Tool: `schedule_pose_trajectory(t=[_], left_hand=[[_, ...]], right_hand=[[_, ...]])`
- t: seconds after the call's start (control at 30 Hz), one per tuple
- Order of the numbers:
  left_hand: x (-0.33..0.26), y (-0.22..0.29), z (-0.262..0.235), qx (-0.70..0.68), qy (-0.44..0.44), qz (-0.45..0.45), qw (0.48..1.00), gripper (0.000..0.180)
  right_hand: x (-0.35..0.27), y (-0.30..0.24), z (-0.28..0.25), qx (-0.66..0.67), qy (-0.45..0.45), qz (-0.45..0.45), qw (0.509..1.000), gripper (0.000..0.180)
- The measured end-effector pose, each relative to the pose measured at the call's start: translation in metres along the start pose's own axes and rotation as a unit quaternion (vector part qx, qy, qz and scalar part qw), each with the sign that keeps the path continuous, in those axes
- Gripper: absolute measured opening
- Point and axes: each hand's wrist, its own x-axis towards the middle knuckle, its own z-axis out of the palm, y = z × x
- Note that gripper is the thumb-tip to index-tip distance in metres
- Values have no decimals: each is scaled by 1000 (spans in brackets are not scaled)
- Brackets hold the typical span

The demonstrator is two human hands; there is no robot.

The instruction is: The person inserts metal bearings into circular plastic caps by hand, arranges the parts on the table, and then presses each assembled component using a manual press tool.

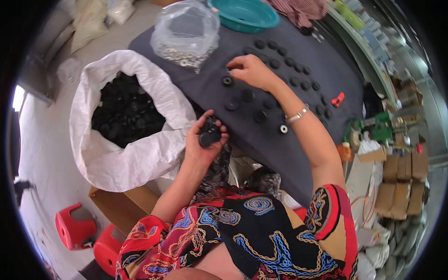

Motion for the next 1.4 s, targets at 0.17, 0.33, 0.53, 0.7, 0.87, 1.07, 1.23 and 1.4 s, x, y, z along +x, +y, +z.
schedule_pose_trajectory(t=[0.17,0.33,0.53,0.7,0.87,1.07,1.23,1.4], left_hand=[[4,-14,11,21,21,-35,999,27],[-2,-14,6,14,23,-28,999,27],[-1,-13,6,21,22,-24,999,27],[1,-13,6,22,10,-22,999,27],[1,-13,5,21,6,-19,1000,27],[0,-15,8,26,18,-19,999,28],[1,-15,11,23,12,-20,999,27],[-1,-15,19,26,26,-25,999,26]], right_hand=[[-22,15,-8,46,0,51,998,27],[-25,14,4,-26,-4,17,1000,27],[-22,7,12,-221,16,-64,973,27],[-23,7,16,-298,25,-113,948,27],[-23,2,23,-313,23,-113,943,27],[-24,7,21,-309,34,-109,944,26],[-20,9,23,-328,36,-115,937,25],[-46,-18,29,-386,105,-121,909,29]])
